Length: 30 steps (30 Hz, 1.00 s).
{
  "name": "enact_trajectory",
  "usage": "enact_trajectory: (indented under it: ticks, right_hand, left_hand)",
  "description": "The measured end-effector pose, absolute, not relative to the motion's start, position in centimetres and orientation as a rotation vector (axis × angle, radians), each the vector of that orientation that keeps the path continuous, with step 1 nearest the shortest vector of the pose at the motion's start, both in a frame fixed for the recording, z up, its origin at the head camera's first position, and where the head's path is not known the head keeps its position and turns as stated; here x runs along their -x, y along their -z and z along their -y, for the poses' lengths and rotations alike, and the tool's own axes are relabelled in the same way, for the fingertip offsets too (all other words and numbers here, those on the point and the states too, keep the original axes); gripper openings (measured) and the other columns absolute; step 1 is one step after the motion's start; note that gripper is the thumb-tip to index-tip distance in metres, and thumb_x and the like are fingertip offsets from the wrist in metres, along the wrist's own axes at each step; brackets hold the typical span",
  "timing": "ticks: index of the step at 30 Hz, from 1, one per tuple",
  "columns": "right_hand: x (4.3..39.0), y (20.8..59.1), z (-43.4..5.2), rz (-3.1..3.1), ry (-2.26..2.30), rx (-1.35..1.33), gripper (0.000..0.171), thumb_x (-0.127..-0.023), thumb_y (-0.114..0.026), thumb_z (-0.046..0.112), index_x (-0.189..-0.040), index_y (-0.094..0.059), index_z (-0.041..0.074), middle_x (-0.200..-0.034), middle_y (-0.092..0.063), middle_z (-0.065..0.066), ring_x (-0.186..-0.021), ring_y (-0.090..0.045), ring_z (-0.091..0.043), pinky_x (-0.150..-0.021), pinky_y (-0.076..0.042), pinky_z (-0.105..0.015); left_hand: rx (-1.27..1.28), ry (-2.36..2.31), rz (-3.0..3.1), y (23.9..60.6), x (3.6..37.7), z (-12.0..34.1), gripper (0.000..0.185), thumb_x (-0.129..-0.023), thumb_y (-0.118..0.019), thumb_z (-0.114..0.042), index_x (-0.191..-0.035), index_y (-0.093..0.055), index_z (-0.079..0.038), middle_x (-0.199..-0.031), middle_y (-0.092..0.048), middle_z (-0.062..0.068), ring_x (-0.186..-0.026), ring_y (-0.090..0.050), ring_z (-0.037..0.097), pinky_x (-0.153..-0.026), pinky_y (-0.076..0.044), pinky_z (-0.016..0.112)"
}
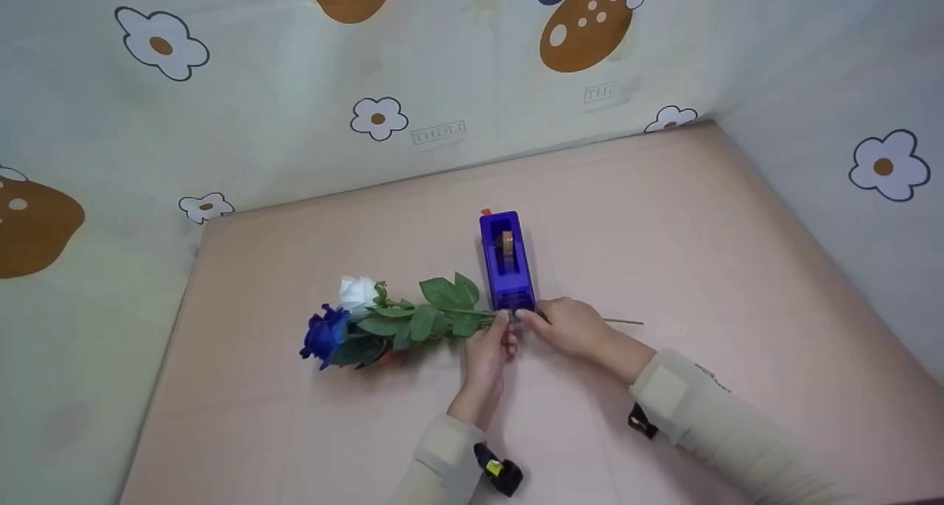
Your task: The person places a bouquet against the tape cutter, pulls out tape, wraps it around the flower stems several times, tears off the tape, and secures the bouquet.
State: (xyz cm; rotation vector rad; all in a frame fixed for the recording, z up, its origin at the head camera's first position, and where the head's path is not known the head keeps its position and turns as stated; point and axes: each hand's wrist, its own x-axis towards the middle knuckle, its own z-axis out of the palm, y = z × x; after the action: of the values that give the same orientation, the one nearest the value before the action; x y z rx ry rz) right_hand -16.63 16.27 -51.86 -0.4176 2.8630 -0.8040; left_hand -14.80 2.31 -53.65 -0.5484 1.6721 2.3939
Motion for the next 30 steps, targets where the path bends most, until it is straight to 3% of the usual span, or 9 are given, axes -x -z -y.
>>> enact_trajectory:
  ticks: [9,18,25,30]
  right_hand:
    - [17.1,51.3,-15.4,-2.771,0.784,0.187,0.052,-0.094,-0.039,0.048,-0.055,-0.045,0.014,-0.056,-0.047,-0.002,-0.053,-0.044,-0.017,-0.052,-0.039,-0.031]
    - [17.1,51.3,-15.2,-2.786,0.787,0.166,0.052,-0.093,-0.041,0.048,-0.056,-0.048,0.013,-0.055,-0.048,-0.001,-0.052,-0.044,-0.017,-0.051,-0.038,-0.03]
    - [16.6,51.1,-15.0,-2.887,0.861,0.133,0.05,-0.09,-0.05,0.045,-0.053,-0.053,0.011,-0.05,-0.044,0.002,-0.049,-0.042,-0.015,-0.049,-0.033,-0.028]
    - [16.7,51.1,-15.0,-2.907,0.842,0.213,0.047,-0.091,-0.051,0.043,-0.055,-0.056,0.012,-0.052,-0.049,0.003,-0.052,-0.044,-0.015,-0.059,-0.037,-0.033]
  left_hand:
    - [0.578,-2.369,-1.723,53.4,14.6,-2.5,0.026,-0.091,-0.055,-0.015,-0.069,-0.058,-0.001,-0.053,-0.049,-0.004,-0.048,-0.044,0.004,-0.048,-0.037,0.016]
    - [0.563,-2.356,-1.722,53.4,14.6,-2.2,0.024,-0.091,-0.057,-0.018,-0.073,-0.059,-0.001,-0.057,-0.052,-0.003,-0.05,-0.046,0.004,-0.049,-0.038,0.017]
    - [0.501,-2.375,-1.684,53.6,14.8,-1.9,0.018,-0.091,-0.056,-0.017,-0.084,-0.058,-0.001,-0.065,-0.056,-0.001,-0.054,-0.048,0.005,-0.05,-0.038,0.016]
    - [0.501,-2.369,-1.698,53.9,14.7,-1.9,0.019,-0.092,-0.055,-0.017,-0.082,-0.058,-0.001,-0.065,-0.055,-0.002,-0.056,-0.048,0.006,-0.051,-0.037,0.017]
